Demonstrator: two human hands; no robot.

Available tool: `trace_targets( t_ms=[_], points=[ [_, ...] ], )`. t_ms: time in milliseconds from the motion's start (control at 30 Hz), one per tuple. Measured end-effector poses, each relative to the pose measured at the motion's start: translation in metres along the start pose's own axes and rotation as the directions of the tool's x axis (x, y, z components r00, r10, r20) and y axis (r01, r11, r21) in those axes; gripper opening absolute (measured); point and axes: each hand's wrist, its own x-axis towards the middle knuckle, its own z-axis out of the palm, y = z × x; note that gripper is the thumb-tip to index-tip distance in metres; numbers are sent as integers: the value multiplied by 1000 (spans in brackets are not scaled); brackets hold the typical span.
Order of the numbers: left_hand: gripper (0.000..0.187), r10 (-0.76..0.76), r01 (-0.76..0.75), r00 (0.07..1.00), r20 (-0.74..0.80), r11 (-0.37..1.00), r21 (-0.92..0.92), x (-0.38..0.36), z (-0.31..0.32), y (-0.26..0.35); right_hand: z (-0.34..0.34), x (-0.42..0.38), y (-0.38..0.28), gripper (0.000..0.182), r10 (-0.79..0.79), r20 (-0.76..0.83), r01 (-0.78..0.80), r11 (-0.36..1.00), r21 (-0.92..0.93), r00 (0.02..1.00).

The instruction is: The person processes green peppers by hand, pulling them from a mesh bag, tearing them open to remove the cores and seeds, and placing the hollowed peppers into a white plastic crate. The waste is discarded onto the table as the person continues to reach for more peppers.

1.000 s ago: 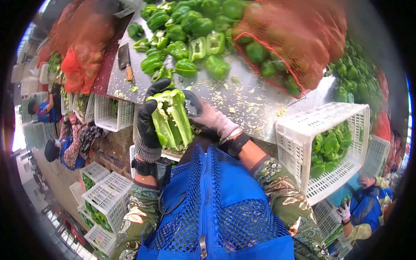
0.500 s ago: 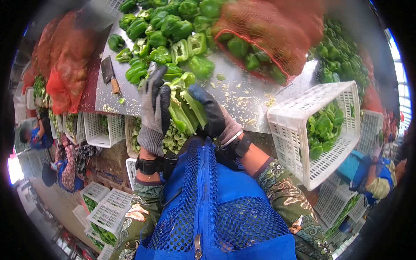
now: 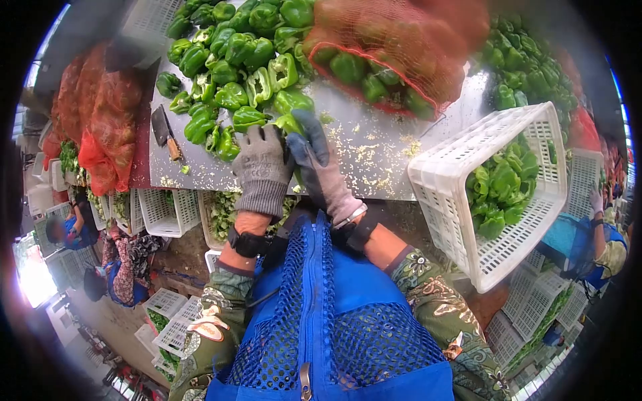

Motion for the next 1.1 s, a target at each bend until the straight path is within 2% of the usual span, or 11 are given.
trace_targets(
  t_ms=[100,233,333,367,500,600,767,867,933,1000,1100],
  points=[
    [31,93,-92,995,-42,995,41,1,23,11,-8,5,-1,39,-19,-80,10,993,-115,997],
    [15,130,-12,983,128,748,-663,-20,16,7,-36,14,44,33,329,110,-322,706,630,938],
    [14,-22,36,999,29,622,-782,-5,8,4,-46,14,34,32,391,221,-406,491,771,893],
    [20,118,-172,985,-126,714,-678,3,-4,8,-47,13,32,32,398,237,-412,442,797,886],
    [22,38,5,996,81,880,-474,15,23,32,-38,13,22,44,245,-30,-216,900,378,969],
    [23,-72,154,988,138,587,-795,13,44,40,-45,15,28,44,219,-20,-209,951,227,975],
    [17,374,-145,922,95,566,-812,-3,6,29,-51,20,39,43,254,-43,-218,895,389,966],
    [14,15,25,999,30,266,-964,-17,11,-6,-53,29,38,42,281,-3,-228,785,575,960],
    [22,-213,251,947,240,25,-968,-18,-1,-26,-49,27,27,40,234,-4,-199,836,511,972],
    [28,18,-47,999,-43,482,-875,-18,-15,-21,-41,22,15,40,166,2,-154,907,393,986],
    [33,161,-210,977,-138,829,-518,-6,-16,-6,-28,19,2,41,57,23,-61,973,221,998]
  ],
)
